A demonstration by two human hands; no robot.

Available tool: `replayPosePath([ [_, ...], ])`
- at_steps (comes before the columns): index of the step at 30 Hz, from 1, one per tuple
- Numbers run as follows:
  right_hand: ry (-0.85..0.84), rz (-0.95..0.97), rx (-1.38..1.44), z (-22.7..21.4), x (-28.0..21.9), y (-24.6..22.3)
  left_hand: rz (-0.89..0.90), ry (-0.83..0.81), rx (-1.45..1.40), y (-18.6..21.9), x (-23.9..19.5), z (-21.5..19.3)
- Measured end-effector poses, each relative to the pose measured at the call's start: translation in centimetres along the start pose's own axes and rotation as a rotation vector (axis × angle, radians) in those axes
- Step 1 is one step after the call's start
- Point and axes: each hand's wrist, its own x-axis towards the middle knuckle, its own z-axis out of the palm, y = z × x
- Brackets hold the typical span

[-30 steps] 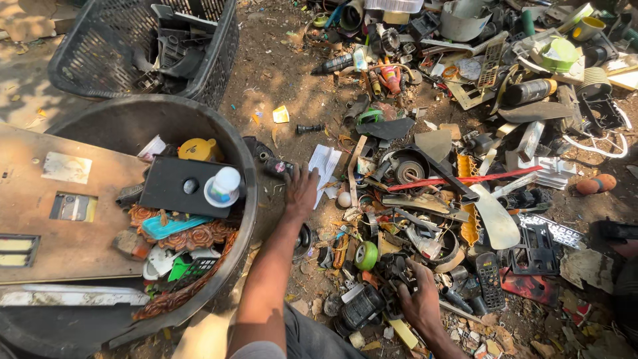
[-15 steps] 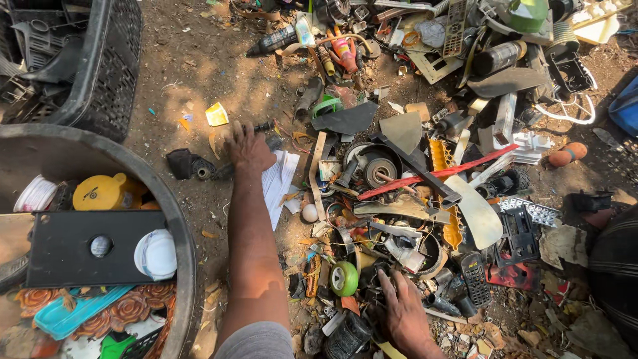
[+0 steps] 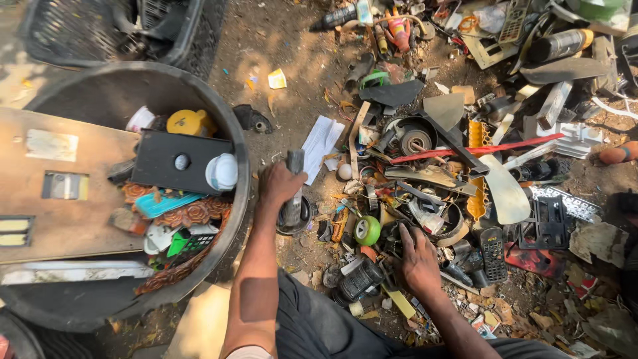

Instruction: The person sits on the ground and sorts through a large pile of mixed debris, picking up various items such as plastic pieces, metal parts, and electronic components. They inspect each item and place selected pieces into nearby bins or baskets.

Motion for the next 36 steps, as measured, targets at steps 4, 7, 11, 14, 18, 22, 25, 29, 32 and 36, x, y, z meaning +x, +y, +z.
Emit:
replayPosePath([
  [4,-0.011,-0.027,0.078,-1.1,-1.1,-0.5,-0.187,-0.078,-0.224,-2.3,-6.0,0.6],
  [7,0.004,-0.05,0.121,-2.6,-2.8,-1.1,-0.248,-0.041,-0.234,-1.9,-7.7,2.0],
  [11,0.189,-0.048,0.129,-4.9,-3.4,-1.8,-0.368,0.177,-0.301,0.2,-9.0,3.3],
  [14,0.353,-0.117,0.295,-5.5,-4.9,-2.1,-0.175,0.36,-0.348,2.0,-10.8,3.7],
  [18,0.197,-0.141,0.402,-3.9,-6.7,-3.2,-0.201,0.454,-0.573,3.1,-14.4,2.6],
  [22,0.117,-0.541,-0.026,-0.3,-7.7,-5.5,-0.135,0.49,-0.975,3.9,-19.2,2.5],
  [25,0.07,-0.724,-0.376,1.5,-7.4,-7.9,-0.07,0.508,-0.989,4.2,-20.5,3.1],
  [29,-0.123,-0.461,-0.432,0.3,-7.7,-8.4,-0.161,0.546,-0.967,2.8,-18.6,4.2],
  [32,-0.09,0.011,-0.111,-1.8,-8.0,-6.2,-0.183,0.571,-1.363,1.4,-16.6,5.0],
  [36,-0.069,0.222,0.337,-4.0,-5.9,-2.5,-0.148,0.486,-1.548,1.9,-15.8,6.7],
])
